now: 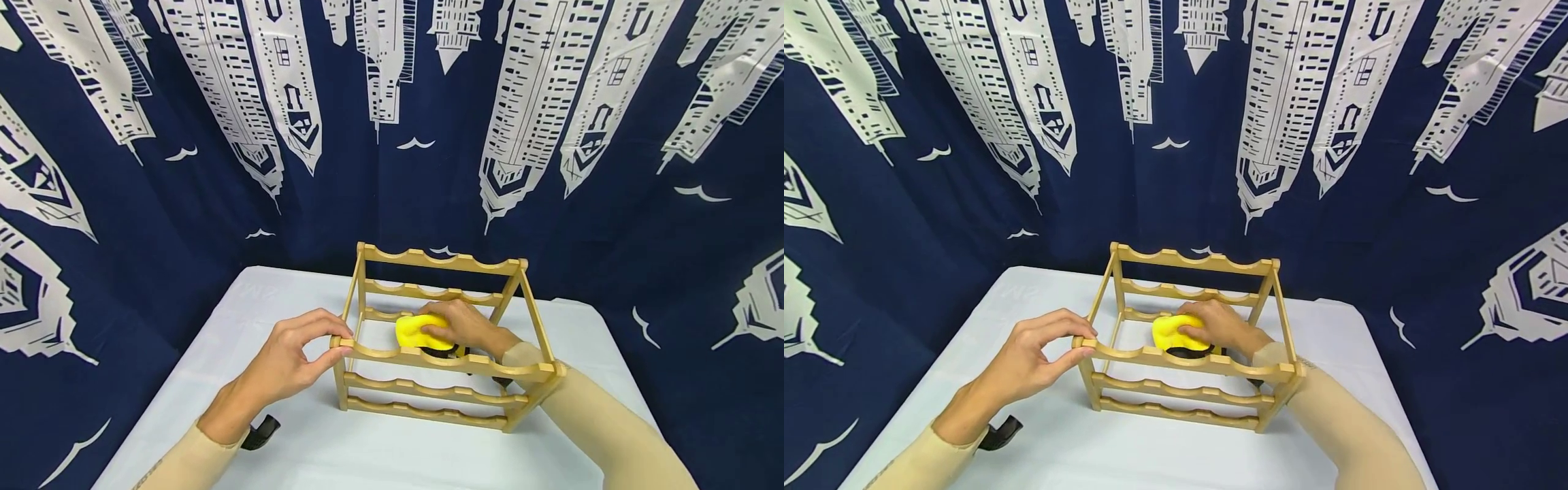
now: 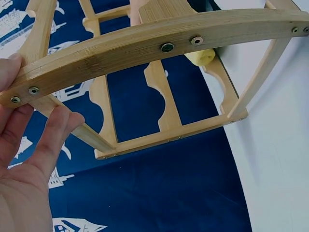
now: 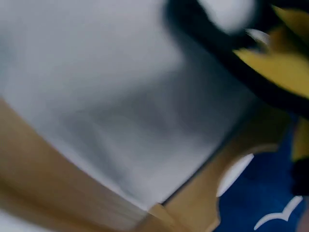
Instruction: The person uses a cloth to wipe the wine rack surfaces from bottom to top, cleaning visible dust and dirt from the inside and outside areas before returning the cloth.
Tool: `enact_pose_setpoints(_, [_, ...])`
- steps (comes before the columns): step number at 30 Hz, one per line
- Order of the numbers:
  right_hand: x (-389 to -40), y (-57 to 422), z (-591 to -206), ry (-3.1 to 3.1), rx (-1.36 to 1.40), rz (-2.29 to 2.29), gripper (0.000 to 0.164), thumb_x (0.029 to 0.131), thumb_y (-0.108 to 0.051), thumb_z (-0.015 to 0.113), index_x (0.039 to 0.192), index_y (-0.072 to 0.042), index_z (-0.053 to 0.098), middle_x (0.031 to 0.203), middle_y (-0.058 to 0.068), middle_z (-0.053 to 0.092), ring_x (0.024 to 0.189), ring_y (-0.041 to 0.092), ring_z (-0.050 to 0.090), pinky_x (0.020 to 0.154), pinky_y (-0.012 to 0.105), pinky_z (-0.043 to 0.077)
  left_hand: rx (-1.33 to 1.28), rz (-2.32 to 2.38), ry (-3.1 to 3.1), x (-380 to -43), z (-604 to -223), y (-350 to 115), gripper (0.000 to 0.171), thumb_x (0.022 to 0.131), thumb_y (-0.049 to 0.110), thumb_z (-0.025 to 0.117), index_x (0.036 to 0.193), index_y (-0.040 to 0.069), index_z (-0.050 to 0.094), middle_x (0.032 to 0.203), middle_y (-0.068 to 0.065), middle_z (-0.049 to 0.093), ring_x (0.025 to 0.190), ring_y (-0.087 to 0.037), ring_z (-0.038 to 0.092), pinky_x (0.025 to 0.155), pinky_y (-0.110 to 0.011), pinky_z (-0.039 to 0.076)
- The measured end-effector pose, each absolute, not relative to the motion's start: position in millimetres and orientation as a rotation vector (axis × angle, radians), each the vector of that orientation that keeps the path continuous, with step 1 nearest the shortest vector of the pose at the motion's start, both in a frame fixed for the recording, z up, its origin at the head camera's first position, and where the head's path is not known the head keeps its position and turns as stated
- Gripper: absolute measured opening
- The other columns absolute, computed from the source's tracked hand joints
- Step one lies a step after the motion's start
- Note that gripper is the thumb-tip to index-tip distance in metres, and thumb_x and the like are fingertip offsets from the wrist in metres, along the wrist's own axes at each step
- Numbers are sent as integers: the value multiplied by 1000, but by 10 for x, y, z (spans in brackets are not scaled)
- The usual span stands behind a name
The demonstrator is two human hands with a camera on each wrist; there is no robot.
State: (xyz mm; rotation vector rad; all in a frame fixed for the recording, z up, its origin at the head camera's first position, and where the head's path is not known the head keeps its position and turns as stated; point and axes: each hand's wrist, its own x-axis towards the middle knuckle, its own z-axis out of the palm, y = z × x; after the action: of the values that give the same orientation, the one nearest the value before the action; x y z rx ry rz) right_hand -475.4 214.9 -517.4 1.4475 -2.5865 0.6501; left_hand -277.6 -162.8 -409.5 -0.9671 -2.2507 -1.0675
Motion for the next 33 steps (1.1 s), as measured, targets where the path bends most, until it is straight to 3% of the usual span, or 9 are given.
enact_pose_setpoints(5, [-4667,2185,-5279,-2363,1518,528,35,108,-13,84,142,-13,76,134,9,86,85,17,80,81,33,73,-988,-1088,-2236,-2737,-4106,-1599,32,96,2,95,117,24,85,113,10,84,102,-10,80,102,-14,63])
enact_pose_setpoints(9, [-4646,2195,-5268,-2287,1613,496,31,107,-4,83,136,-13,82,135,13,83,102,26,87,91,40,75,-986,-1079,-2234,-2735,-4102,-1588,31,95,3,95,117,23,86,114,10,84,103,-10,80,104,-13,62])
enact_pose_setpoints(15, [-4652,2193,-5183,-2493,1624,382,36,112,-22,81,148,-17,81,140,17,77,96,19,81,88,32,73,-957,-1073,-2258,-2738,-4090,-1597,29,96,5,96,117,23,86,114,11,84,104,-9,80,104,-14,63])
enact_pose_setpoints(18, [-4648,2198,-5161,-2570,1612,303,41,111,-29,83,150,-19,80,125,13,76,84,11,68,79,23,66,-944,-1081,-2265,-2734,-4093,-1595,29,97,5,95,117,23,86,114,11,84,103,-9,80,102,-15,64])
enact_pose_setpoints(22, [-4617,2228,-5138,-2563,1594,219,39,108,-25,87,145,-18,84,102,7,69,71,5,52,66,16,55,-954,-1097,-2254,-2743,-4092,-1572,29,97,4,95,116,24,86,114,10,84,102,-9,80,102,-17,65])
enact_pose_setpoints(30, [-4494,2361,-5046,-2600,1468,24,33,103,-20,91,136,-23,87,93,3,62,64,7,46,58,19,48,-933,-1087,-2249,-2757,-4083,-1575,29,96,3,95,114,23,85,112,10,83,103,-10,81,101,-18,66])
enact_pose_setpoints(33, [-4445,2433,-5027,-2643,1425,-6,23,103,-13,90,122,-25,87,84,0,59,65,9,44,54,20,41,-917,-1086,-2253,-2740,-4099,-1598,29,95,3,96,114,23,86,112,10,83,103,-11,82,101,-18,66])
